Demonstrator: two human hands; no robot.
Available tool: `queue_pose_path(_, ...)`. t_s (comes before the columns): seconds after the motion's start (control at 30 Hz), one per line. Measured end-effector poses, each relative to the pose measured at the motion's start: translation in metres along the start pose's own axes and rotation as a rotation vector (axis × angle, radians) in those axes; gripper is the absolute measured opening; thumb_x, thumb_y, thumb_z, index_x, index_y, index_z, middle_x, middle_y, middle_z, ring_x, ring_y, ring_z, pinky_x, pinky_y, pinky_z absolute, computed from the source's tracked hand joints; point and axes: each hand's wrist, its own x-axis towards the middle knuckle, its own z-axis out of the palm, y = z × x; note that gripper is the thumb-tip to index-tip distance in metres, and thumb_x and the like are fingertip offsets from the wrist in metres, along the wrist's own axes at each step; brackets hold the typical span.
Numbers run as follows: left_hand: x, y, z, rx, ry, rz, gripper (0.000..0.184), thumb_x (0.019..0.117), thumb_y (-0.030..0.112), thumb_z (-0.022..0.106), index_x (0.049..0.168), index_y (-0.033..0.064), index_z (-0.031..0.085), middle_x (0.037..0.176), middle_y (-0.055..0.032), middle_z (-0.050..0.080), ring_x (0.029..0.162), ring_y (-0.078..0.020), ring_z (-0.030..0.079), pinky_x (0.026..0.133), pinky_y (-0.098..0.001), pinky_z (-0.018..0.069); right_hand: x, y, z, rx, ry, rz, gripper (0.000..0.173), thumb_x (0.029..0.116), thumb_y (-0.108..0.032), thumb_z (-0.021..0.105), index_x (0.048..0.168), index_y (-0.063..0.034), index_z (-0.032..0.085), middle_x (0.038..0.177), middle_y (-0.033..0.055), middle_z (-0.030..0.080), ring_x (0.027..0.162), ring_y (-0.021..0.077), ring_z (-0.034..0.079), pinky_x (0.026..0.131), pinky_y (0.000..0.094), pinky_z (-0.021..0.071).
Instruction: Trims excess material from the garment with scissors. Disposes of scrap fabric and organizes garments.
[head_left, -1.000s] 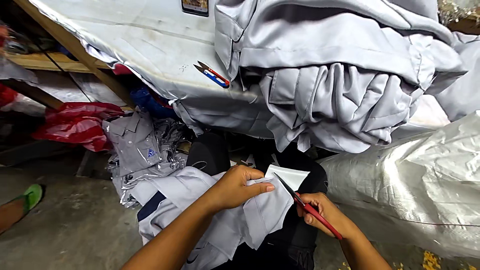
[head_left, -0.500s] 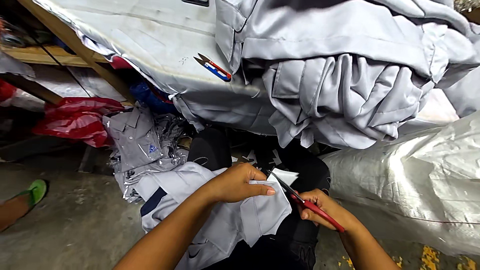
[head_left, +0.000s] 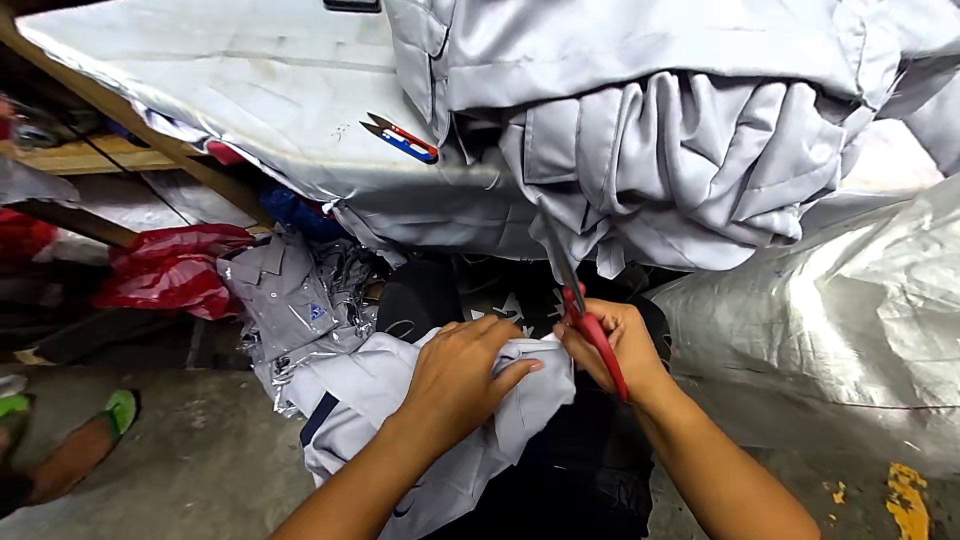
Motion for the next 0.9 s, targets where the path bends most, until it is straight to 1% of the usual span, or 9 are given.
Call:
queue_pose_path(0.13,-0.027,0.012,0.017,-0.033,0.305,-0.059,0.038,0.0998,0.045,0.060,0.110,0.0102,0.073,0.103,-0.0073,0.074,0.091,-0.0200,0.071,0.076,-0.0386,0.0545,-0.001,0.014,0.022,-0.095,0.401,-0.236,0.013,0.0852,-0.010,0.067,0.079,0.0011,0.067,0.066,-0.0009,0.063,0.060,-0.0063,0.056,0.057,0.0110,0.0466)
queue_pose_path(0.27,-0.036,0.017,0.033,-0.687,0.264,-0.221,0.054,0.1084,0.050,0.037,0.120,0.0016,0.059,0.112,-0.0016,0.065,0.083,0.0020,0.059,0.071,-0.0174,0.0507,-0.005,0.010,0.037,0.074,0.526,-0.395,0.011,0.0900,-0.008,0.066,0.081,-0.0027,0.067,0.073,-0.0065,0.068,0.070,-0.0093,0.062,0.065,0.0090,0.0521)
queue_pose_path(0.33,-0.026,0.013,0.025,-0.907,0.171,-0.283,0.059,0.1063,0.053,0.040,0.128,0.0014,0.057,0.114,0.0028,0.064,0.088,0.0032,0.059,0.074,-0.0180,0.0509,-0.007,0.005,0.046,0.145,0.560,-0.411,0.007,0.0912,-0.010,0.066,0.084,-0.0082,0.068,0.077,-0.0098,0.070,0.072,-0.0082,0.064,0.068,0.0111,0.0550)
queue_pose_path(0.37,-0.020,0.013,0.021,-0.949,0.107,-0.299,0.054,0.1038,0.051,0.048,0.127,0.0040,0.062,0.107,0.0048,0.068,0.086,0.0019,0.062,0.075,-0.0209,0.0532,-0.008,0.002,0.049,0.172,0.578,-0.412,0.007,0.0913,-0.010,0.067,0.085,-0.0094,0.069,0.077,-0.0101,0.071,0.073,-0.0069,0.066,0.069,0.0124,0.0561)
queue_pose_path(0.43,-0.009,0.014,0.015,-0.904,0.007,-0.295,0.035,0.1005,0.044,0.060,0.098,0.0116,0.072,0.081,0.0102,0.068,0.073,0.0030,0.062,0.068,-0.0218,0.0529,-0.007,-0.005,0.046,0.219,0.573,-0.395,0.006,0.0909,-0.010,0.068,0.085,-0.0101,0.070,0.077,-0.0095,0.071,0.072,-0.0046,0.066,0.068,0.0148,0.0569)
queue_pose_path(0.5,-0.004,0.011,0.010,-0.740,-0.024,-0.208,0.039,0.1029,0.041,0.057,0.083,0.0100,0.071,0.080,0.0063,0.065,0.084,-0.0010,0.060,0.084,-0.0276,0.0480,-0.007,-0.011,0.029,0.182,0.448,-0.339,0.007,0.0912,-0.010,0.068,0.085,-0.0085,0.070,0.077,-0.0110,0.071,0.071,-0.0076,0.064,0.066,0.0119,0.0544)
queue_pose_path(0.6,-0.004,0.001,0.005,-0.497,0.029,-0.167,0.044,0.1049,0.040,0.052,0.085,0.0072,0.073,0.086,-0.0018,0.067,0.098,-0.0119,0.061,0.104,-0.0465,0.0335,-0.016,-0.009,-0.015,0.122,0.098,-0.167,0.022,0.0954,-0.031,0.069,0.087,-0.0100,0.069,0.072,-0.0150,0.064,0.059,-0.0108,0.054,0.054,0.0096,0.0466)
queue_pose_path(0.73,-0.003,-0.008,-0.003,-0.446,0.013,-0.166,0.042,0.1063,0.038,0.047,0.086,0.0085,0.070,0.086,-0.0008,0.065,0.100,-0.0111,0.059,0.104,-0.0476,0.0293,-0.042,0.011,-0.066,-0.136,-0.229,0.026,0.066,0.0878,-0.077,0.055,0.089,-0.0115,0.064,0.068,-0.0136,0.053,0.057,-0.0100,0.044,0.051,0.0108,0.0369)
queue_pose_path(0.9,0.006,-0.013,-0.003,-0.474,-0.044,-0.119,0.041,0.1061,0.038,0.047,0.088,0.0093,0.069,0.082,0.0011,0.062,0.096,-0.0092,0.057,0.102,-0.0465,0.0285,-0.066,0.024,-0.095,-0.151,-0.433,0.143,0.068,0.0871,-0.081,0.052,0.085,-0.0138,0.062,0.064,-0.0121,0.049,0.055,-0.0075,0.043,0.050,0.0123,0.0345)
